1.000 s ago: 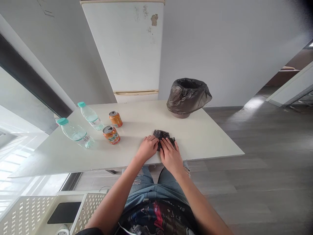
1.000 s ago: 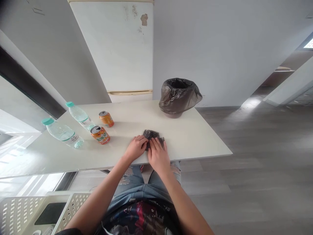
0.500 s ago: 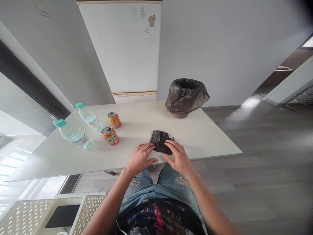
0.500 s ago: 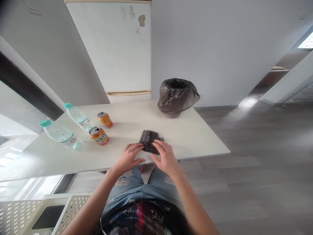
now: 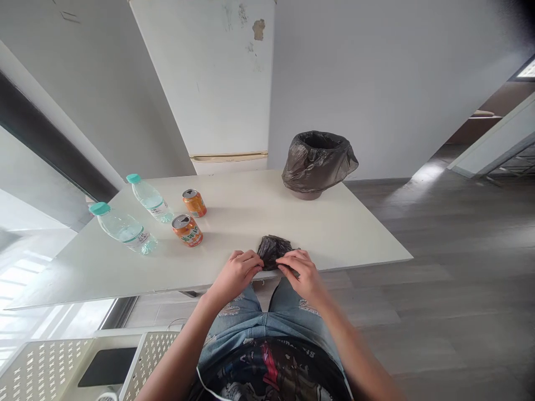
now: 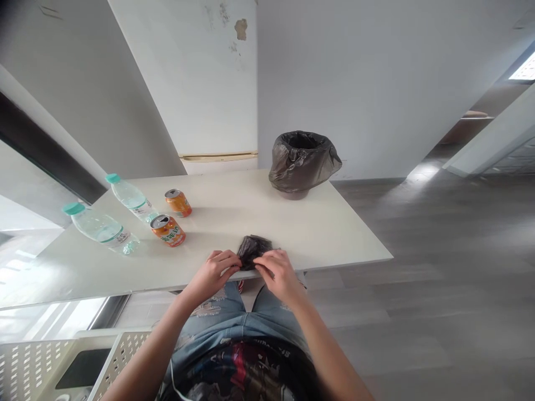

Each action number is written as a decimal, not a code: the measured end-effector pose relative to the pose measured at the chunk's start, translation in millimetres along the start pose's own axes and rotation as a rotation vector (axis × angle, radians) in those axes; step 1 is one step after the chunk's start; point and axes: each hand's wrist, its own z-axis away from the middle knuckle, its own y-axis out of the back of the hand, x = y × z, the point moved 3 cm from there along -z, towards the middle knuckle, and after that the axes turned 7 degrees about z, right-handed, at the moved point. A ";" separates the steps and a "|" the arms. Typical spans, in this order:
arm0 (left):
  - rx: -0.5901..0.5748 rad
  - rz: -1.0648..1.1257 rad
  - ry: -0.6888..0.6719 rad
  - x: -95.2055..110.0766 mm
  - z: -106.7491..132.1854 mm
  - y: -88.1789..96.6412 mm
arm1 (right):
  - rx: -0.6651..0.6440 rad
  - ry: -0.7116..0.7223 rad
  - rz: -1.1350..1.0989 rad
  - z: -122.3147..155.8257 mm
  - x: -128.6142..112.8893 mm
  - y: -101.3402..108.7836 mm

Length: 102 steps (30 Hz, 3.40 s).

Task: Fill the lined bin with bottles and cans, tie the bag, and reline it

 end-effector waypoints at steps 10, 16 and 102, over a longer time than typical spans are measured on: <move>0.143 0.402 0.236 -28.3 -63.4 -10.3 | 0.231 -0.554 -0.077 -30.1 13.3 -12.0; 0.190 -0.031 0.124 -30.9 -80.1 -22.8 | 0.207 -0.484 0.168 -34.3 16.2 -22.9; 0.183 -0.168 0.354 -50.2 -82.1 -26.0 | -0.010 0.111 0.333 -242.3 -20.9 45.9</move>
